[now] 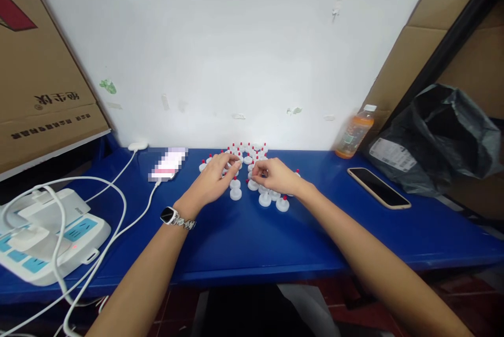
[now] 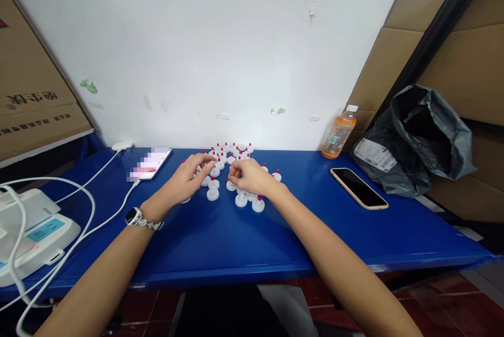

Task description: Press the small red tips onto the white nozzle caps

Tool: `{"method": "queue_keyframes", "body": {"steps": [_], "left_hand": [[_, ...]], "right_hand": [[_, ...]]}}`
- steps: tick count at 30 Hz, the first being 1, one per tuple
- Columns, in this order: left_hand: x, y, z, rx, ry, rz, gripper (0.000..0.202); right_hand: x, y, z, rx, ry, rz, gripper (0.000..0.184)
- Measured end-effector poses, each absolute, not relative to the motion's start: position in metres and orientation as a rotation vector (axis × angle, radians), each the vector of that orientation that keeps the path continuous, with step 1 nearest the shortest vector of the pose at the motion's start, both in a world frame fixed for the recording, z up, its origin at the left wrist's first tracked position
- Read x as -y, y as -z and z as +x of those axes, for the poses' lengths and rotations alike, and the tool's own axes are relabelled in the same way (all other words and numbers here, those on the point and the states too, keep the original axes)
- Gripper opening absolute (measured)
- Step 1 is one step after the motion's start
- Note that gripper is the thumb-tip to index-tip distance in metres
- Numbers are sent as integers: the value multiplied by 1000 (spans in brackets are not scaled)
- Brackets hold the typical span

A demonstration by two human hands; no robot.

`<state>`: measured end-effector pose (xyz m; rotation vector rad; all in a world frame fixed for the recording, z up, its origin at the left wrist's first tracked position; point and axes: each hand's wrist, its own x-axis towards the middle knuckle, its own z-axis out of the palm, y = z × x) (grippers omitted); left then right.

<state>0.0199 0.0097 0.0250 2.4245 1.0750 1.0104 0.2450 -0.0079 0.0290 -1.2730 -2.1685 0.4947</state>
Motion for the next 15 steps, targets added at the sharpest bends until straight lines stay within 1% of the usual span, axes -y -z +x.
{"method": "queue_keyframes", "body": {"steps": [3,7,13,15], "left_hand": [[-10,-22,24,-1030,-1007,2456,38],[-10,-22,25,-1009,-1008,2491,37],[-11,-22,25,-1031,-968,2520,34],[-13,-20,24,-1031,-954,2518,31]], "right_hand": [[6,-30,247,2241,-372,-1383,9],[2,-37,252,2229,-188,-1534,7],[-35,-46,242,2281,79,-1602,18],[-53,-45,238,2328,117,-1645,19]]}}
